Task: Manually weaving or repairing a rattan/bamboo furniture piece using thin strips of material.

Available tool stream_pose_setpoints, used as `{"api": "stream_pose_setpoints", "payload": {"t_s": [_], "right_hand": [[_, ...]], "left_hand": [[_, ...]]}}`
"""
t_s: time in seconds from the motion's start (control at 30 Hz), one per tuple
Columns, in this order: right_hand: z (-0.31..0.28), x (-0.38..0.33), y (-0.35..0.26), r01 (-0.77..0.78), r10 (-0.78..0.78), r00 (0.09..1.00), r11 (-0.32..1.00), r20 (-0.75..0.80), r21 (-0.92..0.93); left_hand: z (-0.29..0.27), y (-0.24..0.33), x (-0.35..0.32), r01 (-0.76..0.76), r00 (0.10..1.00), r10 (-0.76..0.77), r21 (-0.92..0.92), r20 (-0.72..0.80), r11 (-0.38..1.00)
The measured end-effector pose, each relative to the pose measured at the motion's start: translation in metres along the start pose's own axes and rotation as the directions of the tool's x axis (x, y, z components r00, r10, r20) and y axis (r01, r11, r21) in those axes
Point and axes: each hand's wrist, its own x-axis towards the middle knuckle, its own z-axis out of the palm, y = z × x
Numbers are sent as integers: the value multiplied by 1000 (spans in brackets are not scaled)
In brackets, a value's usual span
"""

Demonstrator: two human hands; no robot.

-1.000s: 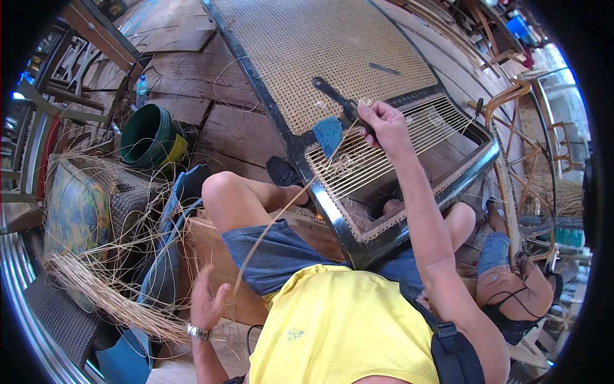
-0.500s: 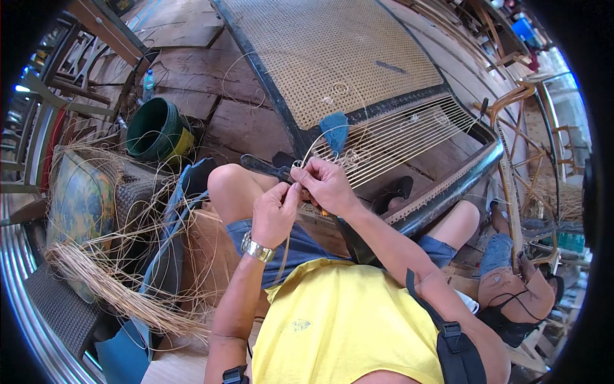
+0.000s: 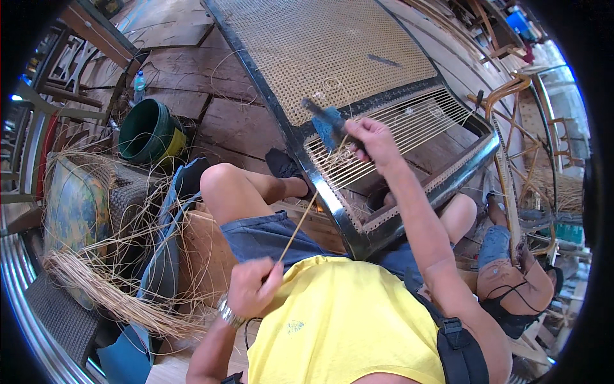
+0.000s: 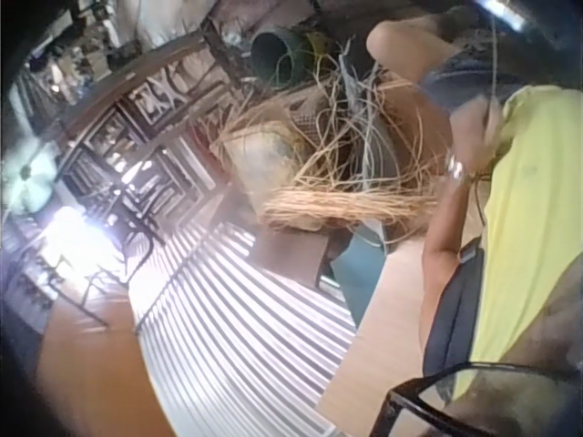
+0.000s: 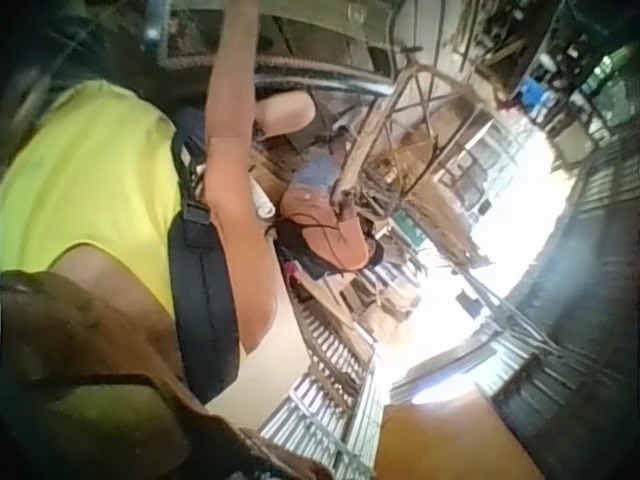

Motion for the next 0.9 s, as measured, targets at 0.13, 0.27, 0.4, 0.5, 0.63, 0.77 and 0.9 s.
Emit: {"api": "stream_pose_setpoints", "payload": {"t_s": [0.13,0.27,0.4,0.5,0.63,0.77,0.9], "right_hand": [[-10,4,-8,100,-100,995,995,11,-26],[32,-22,1,121,-120,990,992,68,-23],[76,-38,33,214,-212,977,969,25,-125],[106,-52,44,235,-221,969,963,114,-131],[98,-53,38,131,-124,981,990,149,-42],[54,-19,14,-11,5,997,997,78,73],[-14,20,-2,37,-26,996,991,-83,129]], "left_hand": [[-30,-20,-62,316,910,-320,61,263,947],[-57,-26,-30,110,985,-93,116,-143,987],[-35,-1,45,256,928,-370,-653,-40,713],[14,-10,81,361,889,-444,-762,109,537],[31,-9,88,197,952,-233,-190,-197,962],[9,-1,37,140,959,-181,-192,-216,971],[-26,-44,-51,324,943,-320,28,-88,946]]}}
